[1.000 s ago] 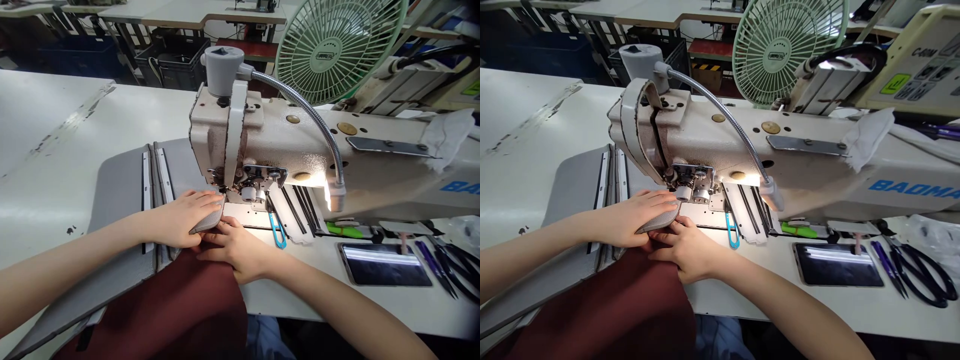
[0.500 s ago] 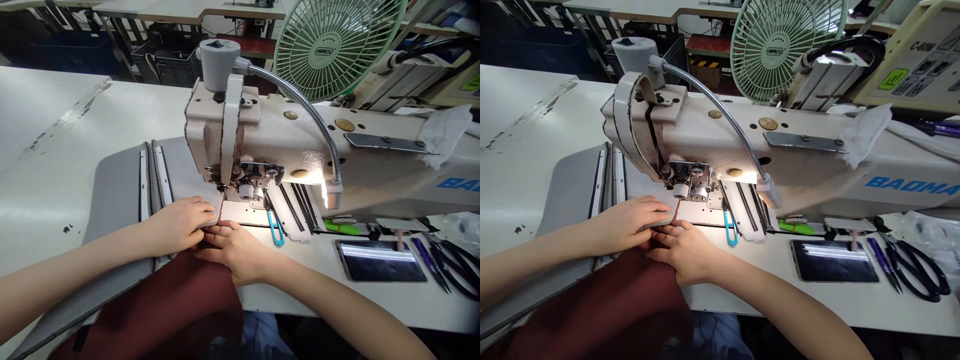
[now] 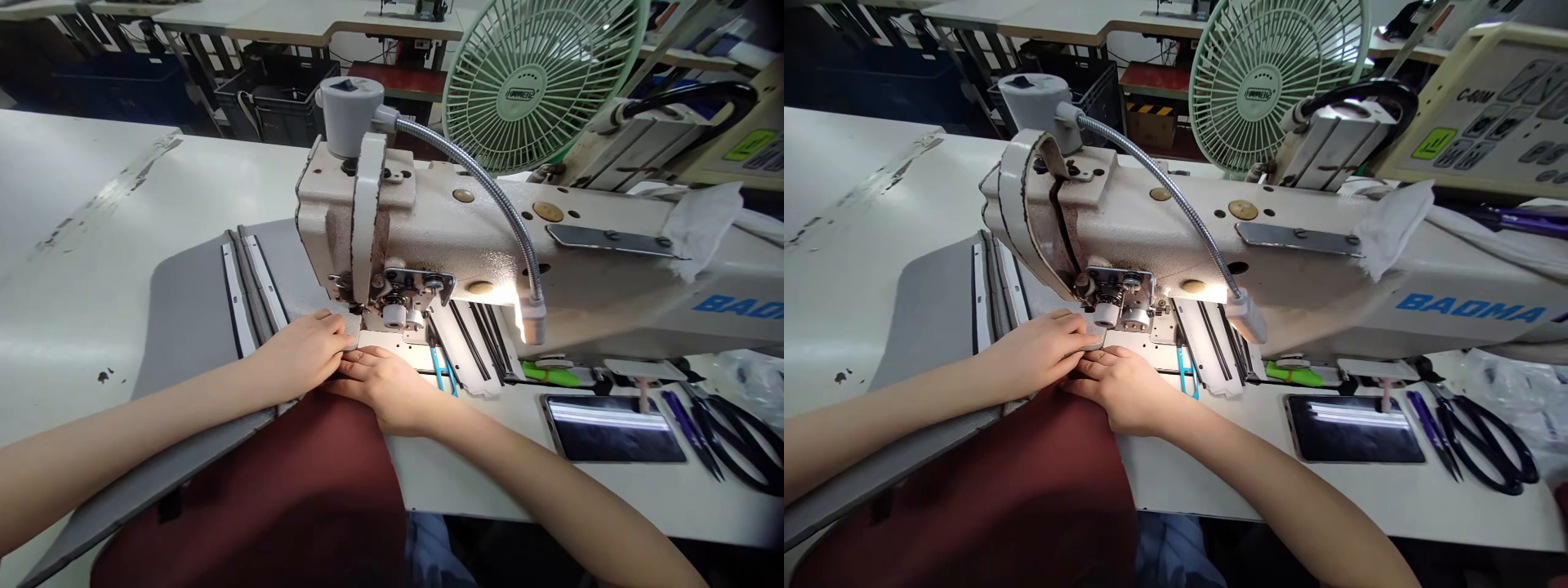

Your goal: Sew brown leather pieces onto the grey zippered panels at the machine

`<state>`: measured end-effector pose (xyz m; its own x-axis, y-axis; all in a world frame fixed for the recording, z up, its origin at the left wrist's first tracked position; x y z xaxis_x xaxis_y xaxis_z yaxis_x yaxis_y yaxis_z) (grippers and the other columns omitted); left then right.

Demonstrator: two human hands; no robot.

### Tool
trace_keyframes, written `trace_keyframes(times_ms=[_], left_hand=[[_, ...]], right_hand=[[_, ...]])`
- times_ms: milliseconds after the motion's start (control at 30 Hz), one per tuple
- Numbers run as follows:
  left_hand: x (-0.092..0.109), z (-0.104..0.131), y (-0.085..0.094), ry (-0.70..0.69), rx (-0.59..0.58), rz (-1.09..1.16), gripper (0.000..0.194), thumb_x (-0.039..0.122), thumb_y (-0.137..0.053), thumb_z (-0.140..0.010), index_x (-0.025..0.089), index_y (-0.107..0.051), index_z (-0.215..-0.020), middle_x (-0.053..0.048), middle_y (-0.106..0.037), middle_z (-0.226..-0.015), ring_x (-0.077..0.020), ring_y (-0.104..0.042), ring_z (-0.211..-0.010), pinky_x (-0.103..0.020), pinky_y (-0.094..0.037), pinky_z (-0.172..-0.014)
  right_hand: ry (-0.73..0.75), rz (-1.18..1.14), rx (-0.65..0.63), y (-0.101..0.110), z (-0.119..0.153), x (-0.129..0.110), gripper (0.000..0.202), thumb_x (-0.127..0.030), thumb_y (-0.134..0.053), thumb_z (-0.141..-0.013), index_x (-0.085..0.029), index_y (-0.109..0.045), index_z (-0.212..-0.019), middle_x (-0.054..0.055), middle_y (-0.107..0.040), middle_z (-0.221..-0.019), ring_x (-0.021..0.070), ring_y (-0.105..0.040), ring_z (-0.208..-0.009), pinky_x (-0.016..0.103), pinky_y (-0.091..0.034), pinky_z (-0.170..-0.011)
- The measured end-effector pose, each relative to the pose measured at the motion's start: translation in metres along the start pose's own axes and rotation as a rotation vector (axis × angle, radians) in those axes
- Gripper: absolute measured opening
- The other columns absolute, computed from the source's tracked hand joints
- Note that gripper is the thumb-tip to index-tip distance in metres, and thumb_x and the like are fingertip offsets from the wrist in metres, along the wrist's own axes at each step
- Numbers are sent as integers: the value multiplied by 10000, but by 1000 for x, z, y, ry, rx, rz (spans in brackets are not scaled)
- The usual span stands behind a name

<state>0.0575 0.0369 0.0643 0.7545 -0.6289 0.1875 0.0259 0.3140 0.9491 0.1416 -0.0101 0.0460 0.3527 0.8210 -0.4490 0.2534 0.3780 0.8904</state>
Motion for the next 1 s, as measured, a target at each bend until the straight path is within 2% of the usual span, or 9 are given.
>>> trace_keyframes(times_ms=[200,400,567,633,700,800,833,933,1000], left_hand=[[-4,-12,2,12,-9,-87,285,159,-395,-929,162,-676,-982,-96,-611,-926,-247,-569,-917,-389,-476,-846],[-10,-19,7,11,89,-87,248,175,-426,-917,188,-667,-862,-81,-640,-851,-227,-597,-856,-351,-485,-817],[-11,-28,11,56,86,-88,284,176,-402,-919,186,-685,-894,-88,-665,-850,-237,-628,-868,-370,-495,-837],[-6,-19,13,32,104,-96,314,197,-377,-933,201,-690,-961,-94,-678,-918,-257,-626,-947,-413,-485,-895],[-3,5,14,26,170,-132,335,218,-415,-909,230,-656,-1141,-118,-651,-1150,-335,-546,-1168,-504,-442,-979],[-14,57,14,105,270,-192,632,168,-519,-791,242,-453,-1415,-132,-399,-1503,-471,-182,-1431,-630,-348,-1047],[-20,73,14,128,281,-198,675,137,-507,-782,232,-408,-1443,-128,-358,-1533,-474,-144,-1443,-632,-340,-1057],[-32,96,18,143,257,-250,546,70,-362,-858,214,-471,-1373,-109,-497,-1427,-385,-397,-1344,-557,-402,-1032],[-29,86,19,76,160,-328,425,69,-307,-893,202,-633,-1132,-103,-663,-1135,-317,-589,-1097,-485,-476,-908]], right_hand=[[-24,33,-40,2,1,13,596,-146,-497,-836,-215,-489,-1427,86,-447,-1503,210,-355,-1403,387,-287,-1110],[-49,64,-16,0,1,28,570,-174,-454,-894,-257,-441,-1458,58,-413,-1528,194,-332,-1419,394,-252,-1128],[-104,99,-34,0,-1,35,549,-170,-409,-934,-249,-405,-1478,69,-352,-1562,213,-297,-1439,426,-260,-1122],[-110,109,-22,3,1,34,560,-172,-410,-930,-241,-389,-1486,79,-338,-1568,221,-267,-1452,440,-243,-1131],[-91,108,-23,6,5,29,636,-198,-485,-877,-218,-359,-1500,111,-308,-1577,247,-240,-1462,462,-229,-1133],[-2,78,-73,5,12,17,829,-244,-604,-741,-162,-316,-1515,170,-216,-1599,276,-197,-1478,474,-204,-1143],[27,69,-92,3,13,13,862,-254,-621,-718,-139,-311,-1514,187,-196,-1600,279,-190,-1480,470,-195,-1149],[45,95,-111,-3,12,4,833,-281,-612,-752,-68,-318,-1502,236,-195,-1585,303,-204,-1475,464,-198,-1154],[14,142,-104,-6,9,1,767,-270,-576,-808,-49,-322,-1497,252,-232,-1569,321,-241,-1460,469,-225,-1143]])
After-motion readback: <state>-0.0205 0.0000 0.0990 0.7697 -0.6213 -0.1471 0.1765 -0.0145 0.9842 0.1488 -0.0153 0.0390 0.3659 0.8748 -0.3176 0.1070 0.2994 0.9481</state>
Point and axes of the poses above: each hand's wrist, its own z-axis away from the middle knuckle, its own y-axis out of the back of the hand, x = y × z, the point moved 7 cm from there along -z, towards the middle knuckle
